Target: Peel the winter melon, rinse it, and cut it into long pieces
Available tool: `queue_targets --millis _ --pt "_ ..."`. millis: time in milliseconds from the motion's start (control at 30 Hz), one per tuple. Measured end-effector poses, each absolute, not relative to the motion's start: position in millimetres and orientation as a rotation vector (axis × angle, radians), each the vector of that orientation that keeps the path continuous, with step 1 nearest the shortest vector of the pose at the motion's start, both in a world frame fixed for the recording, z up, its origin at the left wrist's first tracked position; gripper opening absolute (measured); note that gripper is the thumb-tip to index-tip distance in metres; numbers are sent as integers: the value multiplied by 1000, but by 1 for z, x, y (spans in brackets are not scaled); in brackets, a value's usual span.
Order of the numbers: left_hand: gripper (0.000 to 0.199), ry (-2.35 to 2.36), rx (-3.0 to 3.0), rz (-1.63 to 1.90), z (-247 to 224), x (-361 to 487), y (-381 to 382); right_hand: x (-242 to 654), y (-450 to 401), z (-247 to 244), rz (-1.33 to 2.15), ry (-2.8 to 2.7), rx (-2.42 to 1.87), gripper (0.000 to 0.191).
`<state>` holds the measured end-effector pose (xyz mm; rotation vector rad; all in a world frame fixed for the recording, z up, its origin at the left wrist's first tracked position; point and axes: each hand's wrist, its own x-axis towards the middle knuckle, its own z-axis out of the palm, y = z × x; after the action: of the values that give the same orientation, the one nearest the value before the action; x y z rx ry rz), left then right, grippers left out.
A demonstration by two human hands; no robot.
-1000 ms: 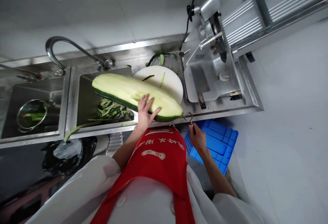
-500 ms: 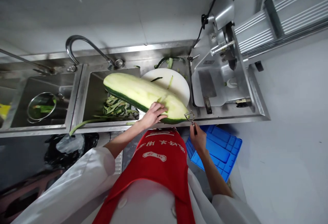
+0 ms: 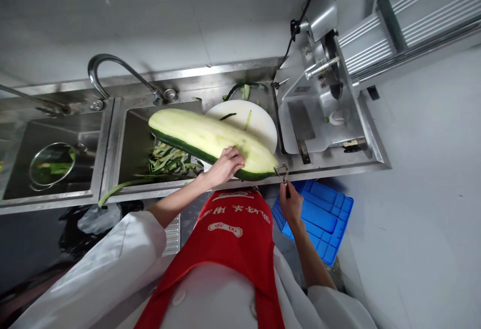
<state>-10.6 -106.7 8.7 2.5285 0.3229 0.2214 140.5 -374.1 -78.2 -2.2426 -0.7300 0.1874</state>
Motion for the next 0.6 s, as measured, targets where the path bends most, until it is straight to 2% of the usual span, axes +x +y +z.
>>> queue_targets --millis 100,200,333,400,467,600 --pt "22 383 2451 341 5 -29 -99 138 -369 -72 203 -678 -2232 88" --pt "21 617 2371 536 -4 -91 -63 139 -365 -70 234 -572 -2214 86" --pt "24 1394 2274 718 -27 -230 16 142 -354 -78 279 -351 -2188 79" --pt "39 1766 2143 658 -40 -293 47 141 -343 -84 294 -259 -2059 75" --pt "52 1908 1894 580 -52 -330 64 138 -329 -88 310 -186 -1902 69" --pt "82 1610 1461 720 -72 -311 78 128 -300 -91 368 -113 -1868 52"
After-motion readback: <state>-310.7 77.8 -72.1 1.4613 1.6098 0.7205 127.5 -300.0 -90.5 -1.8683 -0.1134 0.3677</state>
